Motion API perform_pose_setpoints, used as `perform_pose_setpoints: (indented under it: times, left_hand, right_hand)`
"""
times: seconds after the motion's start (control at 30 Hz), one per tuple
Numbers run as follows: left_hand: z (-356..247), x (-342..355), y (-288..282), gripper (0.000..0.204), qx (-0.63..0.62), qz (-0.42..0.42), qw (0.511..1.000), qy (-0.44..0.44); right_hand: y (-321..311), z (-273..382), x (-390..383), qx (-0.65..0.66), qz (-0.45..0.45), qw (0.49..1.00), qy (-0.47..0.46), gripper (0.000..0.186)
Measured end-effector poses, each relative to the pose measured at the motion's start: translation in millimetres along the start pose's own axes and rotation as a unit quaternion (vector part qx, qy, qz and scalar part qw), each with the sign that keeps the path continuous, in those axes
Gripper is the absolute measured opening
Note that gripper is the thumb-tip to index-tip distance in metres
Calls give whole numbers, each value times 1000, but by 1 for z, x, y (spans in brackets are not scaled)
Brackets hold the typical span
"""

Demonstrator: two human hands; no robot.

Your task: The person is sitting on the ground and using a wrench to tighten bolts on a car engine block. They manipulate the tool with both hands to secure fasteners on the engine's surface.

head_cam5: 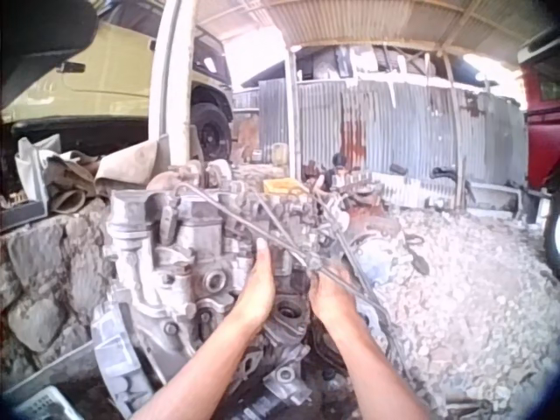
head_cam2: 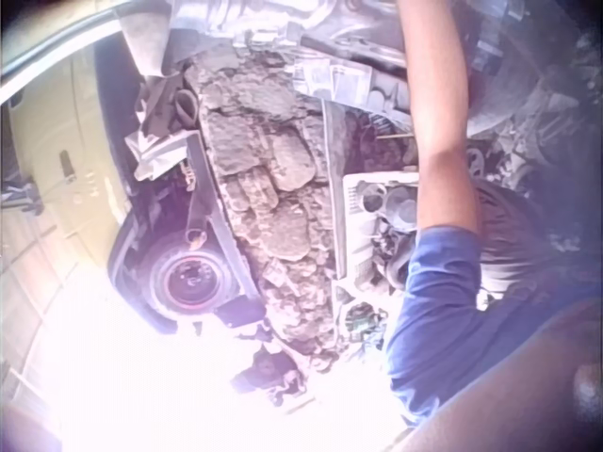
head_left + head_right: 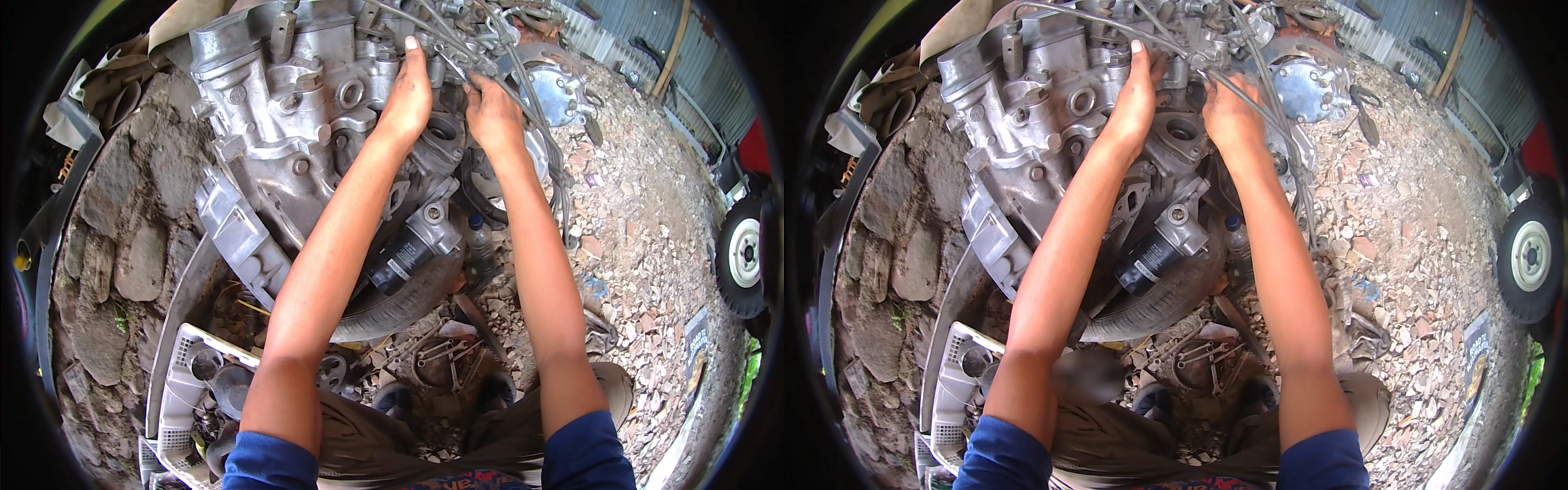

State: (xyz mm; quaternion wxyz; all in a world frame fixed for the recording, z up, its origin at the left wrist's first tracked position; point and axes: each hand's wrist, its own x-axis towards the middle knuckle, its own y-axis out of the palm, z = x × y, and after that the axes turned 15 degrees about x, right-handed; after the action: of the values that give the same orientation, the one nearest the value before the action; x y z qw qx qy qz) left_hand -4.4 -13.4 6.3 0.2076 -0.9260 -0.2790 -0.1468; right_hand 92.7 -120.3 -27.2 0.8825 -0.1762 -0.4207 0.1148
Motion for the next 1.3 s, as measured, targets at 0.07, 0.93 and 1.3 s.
perform_pose_setpoints:
  times: [0.07,0.93,1.3]
  left_hand:
    - [2,0,-2,86,2,4,1000,4]
    - [7,5,-8,87,0,33,999,5]
    - [10,10,-5,85,-11,25,1000,10]
  right_hand:
    - [2,-5,2,-11,-6,1000,-21,28]
    - [17,1,0,-70,60,995,-39,42]
    - [15,65,-16,35,152,984,84,24]
